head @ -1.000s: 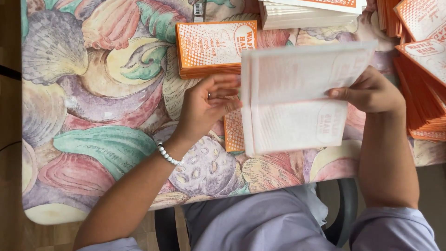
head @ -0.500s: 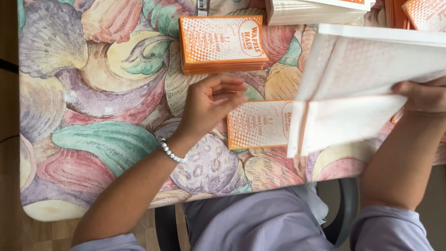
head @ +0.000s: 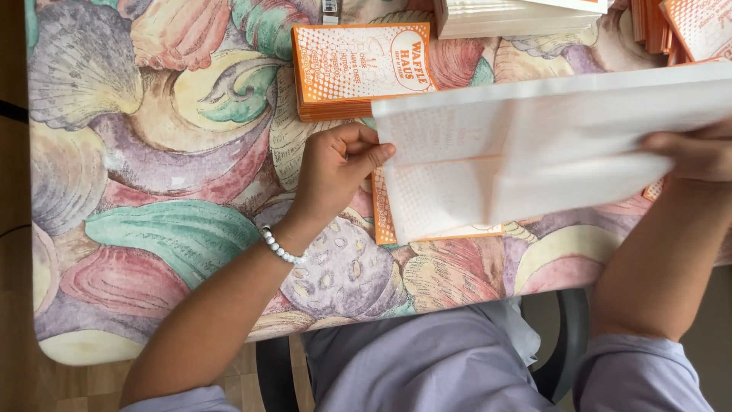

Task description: Folding individual paper bags along pre-scored lines and organizing them into stacks.

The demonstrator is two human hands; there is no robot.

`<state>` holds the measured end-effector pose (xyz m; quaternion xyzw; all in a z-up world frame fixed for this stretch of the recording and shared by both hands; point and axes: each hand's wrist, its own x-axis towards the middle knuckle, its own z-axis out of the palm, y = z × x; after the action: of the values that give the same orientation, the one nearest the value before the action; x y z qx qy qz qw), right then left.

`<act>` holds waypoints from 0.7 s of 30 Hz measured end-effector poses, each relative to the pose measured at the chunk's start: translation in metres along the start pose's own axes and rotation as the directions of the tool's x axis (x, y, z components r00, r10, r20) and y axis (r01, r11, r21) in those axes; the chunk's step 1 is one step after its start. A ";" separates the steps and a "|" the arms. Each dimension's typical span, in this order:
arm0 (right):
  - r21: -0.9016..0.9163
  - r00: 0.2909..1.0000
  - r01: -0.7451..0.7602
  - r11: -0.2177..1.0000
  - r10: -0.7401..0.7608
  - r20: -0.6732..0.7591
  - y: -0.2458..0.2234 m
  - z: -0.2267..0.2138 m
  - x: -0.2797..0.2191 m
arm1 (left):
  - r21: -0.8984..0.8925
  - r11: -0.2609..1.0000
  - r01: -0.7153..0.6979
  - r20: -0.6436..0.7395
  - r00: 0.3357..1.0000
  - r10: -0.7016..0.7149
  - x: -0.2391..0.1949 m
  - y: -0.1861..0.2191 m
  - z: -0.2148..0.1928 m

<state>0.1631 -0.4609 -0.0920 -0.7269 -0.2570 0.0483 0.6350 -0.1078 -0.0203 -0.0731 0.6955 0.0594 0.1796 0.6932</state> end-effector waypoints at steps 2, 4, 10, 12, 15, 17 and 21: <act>0.003 1.000 -0.005 1.000 0.005 0.015 0.000 0.002 0.001 | 0.022 0.999 -0.034 0.064 0.997 0.033 0.003 -0.002 -0.006; 0.005 0.999 -0.012 1.000 0.012 0.032 -0.002 0.006 0.002 | 0.042 0.997 -0.068 0.127 0.990 0.062 0.003 0.007 -0.010; 0.028 0.994 -0.046 0.999 0.043 0.102 -0.020 0.031 0.002 | 0.315 0.858 -0.406 0.362 0.887 0.287 0.004 0.021 -0.023; 0.040 0.990 -0.060 0.997 0.054 0.133 -0.031 0.044 0.003 | 0.519 0.484 -0.704 0.666 0.688 0.286 0.007 0.004 -0.032; 0.152 0.588 0.149 0.977 -0.211 0.781 -0.091 0.126 0.029 | 0.543 0.499 -0.676 0.614 0.724 0.313 0.006 0.014 -0.032; 0.057 0.530 0.235 0.970 -0.177 0.829 -0.094 0.154 0.025 | 0.540 0.547 -0.640 0.474 0.768 0.431 0.003 0.019 -0.031; -0.126 0.348 0.469 0.874 -0.051 0.936 -0.091 0.185 0.020 | 0.495 0.611 -0.618 0.296 0.781 0.551 0.000 0.019 -0.016</act>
<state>0.0784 -0.2803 -0.0361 -0.6332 -0.6804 0.2840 0.2355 -0.1165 -0.0058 -0.0552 0.8583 -0.1598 0.3297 0.3592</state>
